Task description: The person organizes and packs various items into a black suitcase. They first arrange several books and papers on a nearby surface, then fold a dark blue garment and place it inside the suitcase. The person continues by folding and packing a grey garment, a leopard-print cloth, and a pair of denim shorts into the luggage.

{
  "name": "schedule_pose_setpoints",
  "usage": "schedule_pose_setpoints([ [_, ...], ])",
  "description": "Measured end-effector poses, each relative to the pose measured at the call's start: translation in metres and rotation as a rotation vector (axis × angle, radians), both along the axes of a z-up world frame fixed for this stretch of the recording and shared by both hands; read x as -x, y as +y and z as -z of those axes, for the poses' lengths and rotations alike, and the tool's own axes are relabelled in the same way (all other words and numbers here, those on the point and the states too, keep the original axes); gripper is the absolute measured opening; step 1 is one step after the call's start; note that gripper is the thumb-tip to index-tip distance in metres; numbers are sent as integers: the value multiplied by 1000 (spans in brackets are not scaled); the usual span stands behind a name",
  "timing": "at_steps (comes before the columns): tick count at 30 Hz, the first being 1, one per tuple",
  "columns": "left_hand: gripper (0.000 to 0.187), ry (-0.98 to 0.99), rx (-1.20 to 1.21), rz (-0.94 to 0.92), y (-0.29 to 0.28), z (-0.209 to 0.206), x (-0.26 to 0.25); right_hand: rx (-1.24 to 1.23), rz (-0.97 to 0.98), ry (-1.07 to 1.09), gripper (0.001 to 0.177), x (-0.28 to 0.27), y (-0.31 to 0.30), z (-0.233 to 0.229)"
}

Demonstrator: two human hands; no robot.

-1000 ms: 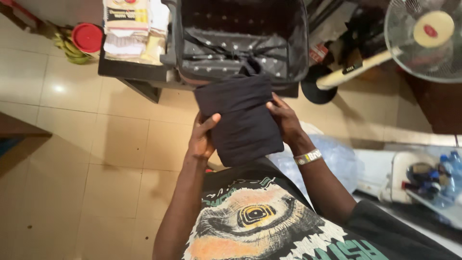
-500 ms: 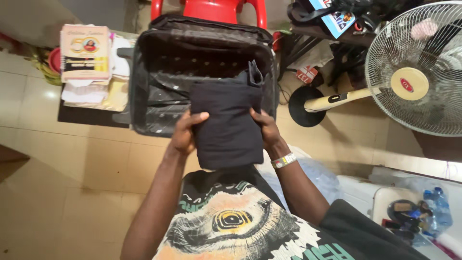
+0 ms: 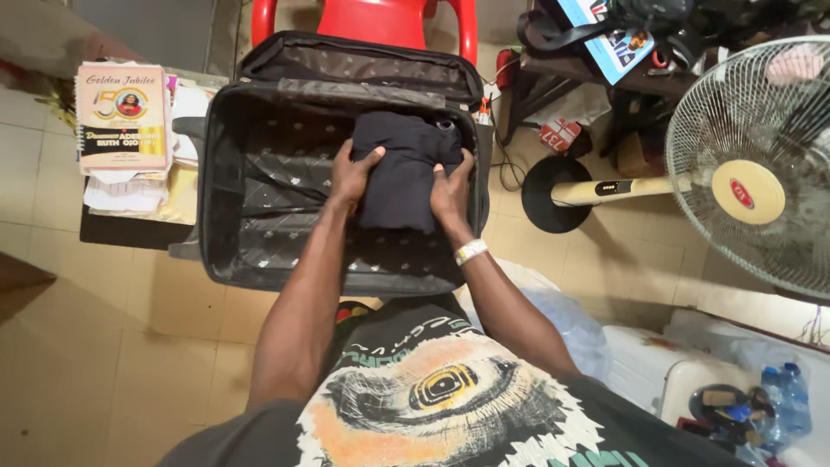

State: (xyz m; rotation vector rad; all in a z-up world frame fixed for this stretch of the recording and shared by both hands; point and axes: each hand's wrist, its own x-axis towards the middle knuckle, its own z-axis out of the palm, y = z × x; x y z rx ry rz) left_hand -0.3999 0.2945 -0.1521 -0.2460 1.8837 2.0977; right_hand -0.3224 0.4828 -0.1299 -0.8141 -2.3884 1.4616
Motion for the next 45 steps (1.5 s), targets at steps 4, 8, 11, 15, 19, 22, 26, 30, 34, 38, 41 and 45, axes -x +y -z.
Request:
schedule_pose_setpoints([
  [4,76,282,611,69,20,42,9,-179,-86,-73,69,4,1,-11],
  [8,86,492,734,182,13,3,-22,-495,-200,175,78,-9,-12,-41],
  [11,85,545,906,490,11,-38,-34,-335,-386,28,58,-19,-23,-53],
  [15,76,547,1039,757,24,-43,-26,-585,-519,-199,60,-3,-28,-12],
  [19,85,561,1159,869,40,-20,-12,-636,-426,-239,56,5,-13,42],
  [22,83,573,1195,853,42,-10,-11,-706,-424,-326,57,9,-15,57],
  [26,83,600,1222,804,37,-5,-21,-763,-452,-276,69,3,-16,47],
  [30,79,489,1199,889,42,-2,-20,-850,-437,-253,65,7,-21,44],
  [34,69,646,1220,731,39,-3,-25,-819,-391,-159,59,2,-23,46],
  [38,69,642,1216,743,37,-4,-25,-870,-371,-174,58,4,-24,48],
  [41,70,629,1219,768,35,-5,-24,-872,-370,-151,57,3,-23,47],
  [45,71,673,1228,733,35,-2,-27,-875,-375,-123,56,4,-23,47],
])
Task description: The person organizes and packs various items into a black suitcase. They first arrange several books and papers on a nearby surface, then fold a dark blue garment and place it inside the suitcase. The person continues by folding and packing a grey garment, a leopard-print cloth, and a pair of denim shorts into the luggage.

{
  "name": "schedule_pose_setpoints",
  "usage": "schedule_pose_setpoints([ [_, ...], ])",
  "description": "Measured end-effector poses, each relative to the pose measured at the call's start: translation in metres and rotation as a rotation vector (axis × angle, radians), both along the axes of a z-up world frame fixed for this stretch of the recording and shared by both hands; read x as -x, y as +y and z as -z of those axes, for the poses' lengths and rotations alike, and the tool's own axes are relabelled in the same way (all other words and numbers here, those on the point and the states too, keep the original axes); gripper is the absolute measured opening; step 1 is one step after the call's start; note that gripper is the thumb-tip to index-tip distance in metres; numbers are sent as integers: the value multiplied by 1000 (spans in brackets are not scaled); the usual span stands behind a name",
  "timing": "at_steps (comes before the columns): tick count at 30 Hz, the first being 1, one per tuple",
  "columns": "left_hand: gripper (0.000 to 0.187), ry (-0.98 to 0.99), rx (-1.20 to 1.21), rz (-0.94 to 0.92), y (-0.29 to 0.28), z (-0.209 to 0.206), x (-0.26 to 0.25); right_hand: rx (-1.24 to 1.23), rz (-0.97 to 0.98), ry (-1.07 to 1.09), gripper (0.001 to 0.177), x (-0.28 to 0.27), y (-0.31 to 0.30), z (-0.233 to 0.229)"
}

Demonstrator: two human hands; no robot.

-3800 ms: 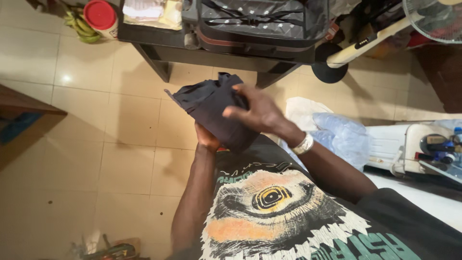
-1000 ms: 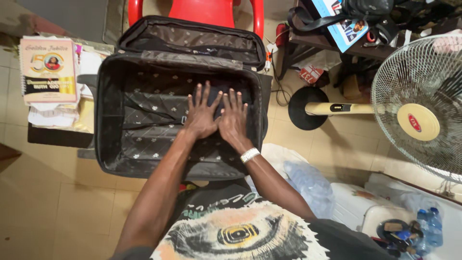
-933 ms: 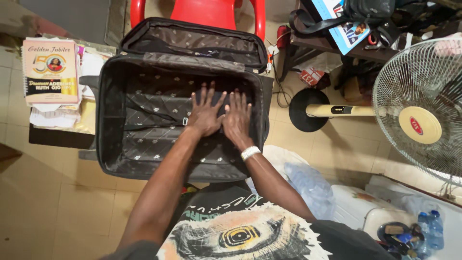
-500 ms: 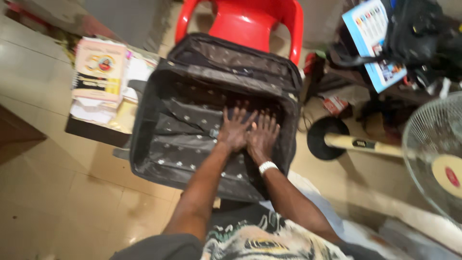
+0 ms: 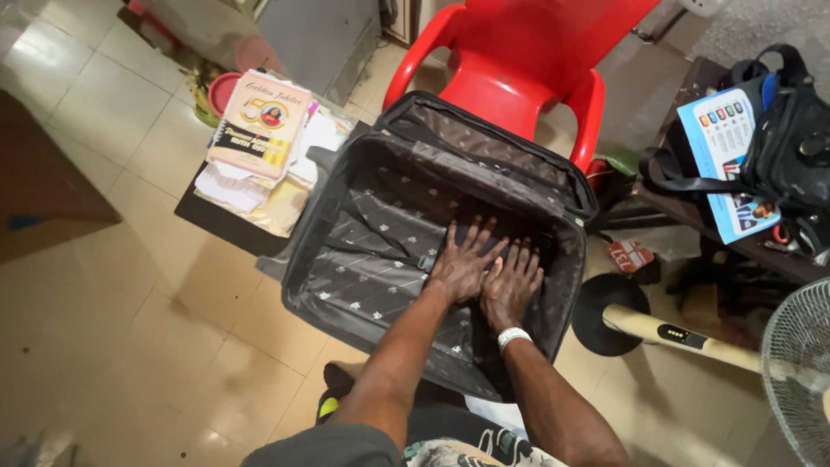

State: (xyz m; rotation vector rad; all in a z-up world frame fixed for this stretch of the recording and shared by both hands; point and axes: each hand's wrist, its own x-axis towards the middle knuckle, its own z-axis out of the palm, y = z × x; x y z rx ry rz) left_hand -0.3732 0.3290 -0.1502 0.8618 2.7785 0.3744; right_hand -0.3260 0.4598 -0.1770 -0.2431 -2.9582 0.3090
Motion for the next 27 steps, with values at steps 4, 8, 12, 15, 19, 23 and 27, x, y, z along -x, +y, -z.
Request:
schedule_pose_setpoints([
  [4,68,-72,-78,-31,0,4,0,-1,-11,2,57,-1,1,3],
  [8,77,-157,-40,-40,-7,-8,-8,-5,-37,2,59,0,9,12],
  [12,71,-363,-72,-137,-43,-41,-19,-82,17,-96,61,11,8,4],
  [15,54,-411,-63,-167,-94,-73,-30,-79,36,-145,64,11,-9,-32],
  [19,47,-223,-390,-272,-174,-114,-55,131,-147,17,58,-1,-85,-76],
  [23,50,-100,-625,-378,-257,-156,-85,656,-207,-84,42,-21,-187,-119],
  [27,43,-40,-774,-418,-345,-193,-105,1529,-309,-238,48,-38,-308,-153],
])
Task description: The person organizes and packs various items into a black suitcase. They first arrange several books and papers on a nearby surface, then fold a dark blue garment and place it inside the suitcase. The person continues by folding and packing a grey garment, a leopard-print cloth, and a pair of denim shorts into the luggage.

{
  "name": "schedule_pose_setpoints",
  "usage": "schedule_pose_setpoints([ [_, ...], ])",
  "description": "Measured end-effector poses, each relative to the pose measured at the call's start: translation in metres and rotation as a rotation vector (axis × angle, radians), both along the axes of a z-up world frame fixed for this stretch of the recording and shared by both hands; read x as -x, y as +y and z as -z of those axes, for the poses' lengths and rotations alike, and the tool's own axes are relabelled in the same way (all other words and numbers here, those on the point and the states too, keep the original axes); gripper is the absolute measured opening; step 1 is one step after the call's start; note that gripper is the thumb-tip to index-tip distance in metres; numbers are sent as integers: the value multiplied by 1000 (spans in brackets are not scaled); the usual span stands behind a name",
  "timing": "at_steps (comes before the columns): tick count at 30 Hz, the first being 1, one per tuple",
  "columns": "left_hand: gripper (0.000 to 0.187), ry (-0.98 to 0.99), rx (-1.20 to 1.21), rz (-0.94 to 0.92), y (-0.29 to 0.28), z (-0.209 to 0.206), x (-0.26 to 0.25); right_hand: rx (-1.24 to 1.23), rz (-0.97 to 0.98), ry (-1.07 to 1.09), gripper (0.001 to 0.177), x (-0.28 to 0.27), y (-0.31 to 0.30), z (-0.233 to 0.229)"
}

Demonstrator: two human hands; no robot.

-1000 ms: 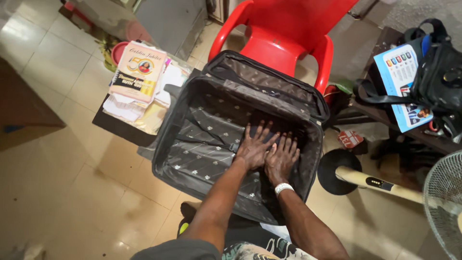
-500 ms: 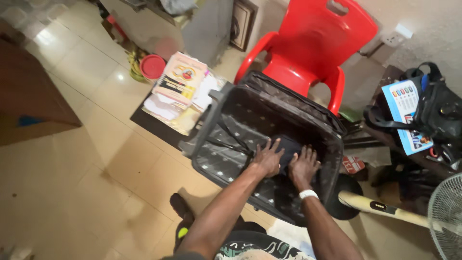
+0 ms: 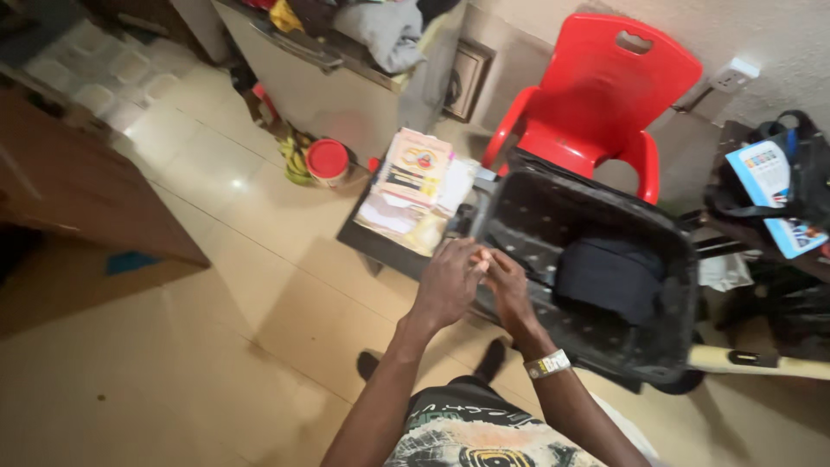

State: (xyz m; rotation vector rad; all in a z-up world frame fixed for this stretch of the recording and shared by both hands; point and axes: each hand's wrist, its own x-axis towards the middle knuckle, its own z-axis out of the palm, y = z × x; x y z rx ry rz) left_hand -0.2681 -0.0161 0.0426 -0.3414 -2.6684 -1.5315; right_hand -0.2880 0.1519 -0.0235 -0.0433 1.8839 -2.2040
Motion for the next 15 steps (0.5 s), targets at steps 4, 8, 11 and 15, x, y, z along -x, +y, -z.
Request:
schedule_pose_setpoints([
  [4,61,184,-51,-33,-60,-13,-12,670,-90,-295,56,-13,-106,-37],
  [8,72,264,102,-110,-102,-9,-12,833,-235,-318,73,-13,-183,-65],
  [11,72,277,261,-144,-142,-1,-5,915,-310,-458,77,2,-216,-74],
  [15,64,207,412,-172,-187,9,14,995,-321,-555,82,30,-240,-79],
])
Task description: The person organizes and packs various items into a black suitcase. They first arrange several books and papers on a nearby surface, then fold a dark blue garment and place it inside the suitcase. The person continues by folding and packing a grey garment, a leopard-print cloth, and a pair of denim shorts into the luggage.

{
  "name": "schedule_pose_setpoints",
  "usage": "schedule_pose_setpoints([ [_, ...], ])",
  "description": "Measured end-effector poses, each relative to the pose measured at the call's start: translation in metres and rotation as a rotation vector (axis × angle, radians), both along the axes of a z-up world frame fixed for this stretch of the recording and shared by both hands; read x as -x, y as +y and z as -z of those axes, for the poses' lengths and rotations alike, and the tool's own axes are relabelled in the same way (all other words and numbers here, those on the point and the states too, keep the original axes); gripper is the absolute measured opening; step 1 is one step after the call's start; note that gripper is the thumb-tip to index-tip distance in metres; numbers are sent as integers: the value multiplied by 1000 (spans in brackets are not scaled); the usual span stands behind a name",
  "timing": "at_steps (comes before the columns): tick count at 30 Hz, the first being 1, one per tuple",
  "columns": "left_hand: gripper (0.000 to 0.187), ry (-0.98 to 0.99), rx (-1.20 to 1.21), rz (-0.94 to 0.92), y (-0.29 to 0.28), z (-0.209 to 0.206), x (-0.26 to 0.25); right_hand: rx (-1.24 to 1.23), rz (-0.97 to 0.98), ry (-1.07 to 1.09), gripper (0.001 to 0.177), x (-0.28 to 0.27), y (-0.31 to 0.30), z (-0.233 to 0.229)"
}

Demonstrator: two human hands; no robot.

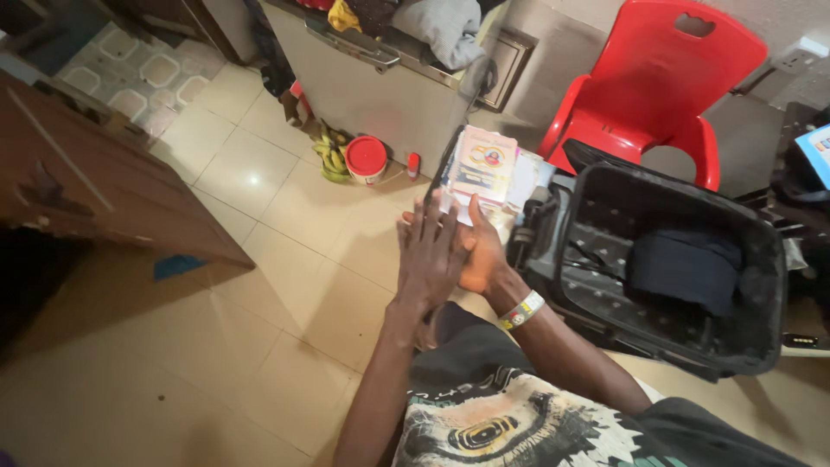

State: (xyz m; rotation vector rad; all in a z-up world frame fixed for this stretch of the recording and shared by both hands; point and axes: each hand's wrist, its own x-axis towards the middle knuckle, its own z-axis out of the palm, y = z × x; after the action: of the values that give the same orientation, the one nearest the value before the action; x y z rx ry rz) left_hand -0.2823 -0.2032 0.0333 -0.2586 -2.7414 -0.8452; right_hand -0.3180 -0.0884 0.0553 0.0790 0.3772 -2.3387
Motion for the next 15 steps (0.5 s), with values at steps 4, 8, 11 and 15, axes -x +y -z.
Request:
schedule_pose_setpoints([
  [4,68,-187,24,-43,-49,20,37,-229,27,111,86,50,-29,14],
  [8,69,-219,-89,-83,-105,83,92,-596,143,433,75,110,-78,49],
  [11,67,-157,-867,134,-143,113,128,-868,103,684,65,129,-122,55],
  [15,72,-645,-2001,25,-175,71,190,-1118,207,1336,62,178,-188,42],
])
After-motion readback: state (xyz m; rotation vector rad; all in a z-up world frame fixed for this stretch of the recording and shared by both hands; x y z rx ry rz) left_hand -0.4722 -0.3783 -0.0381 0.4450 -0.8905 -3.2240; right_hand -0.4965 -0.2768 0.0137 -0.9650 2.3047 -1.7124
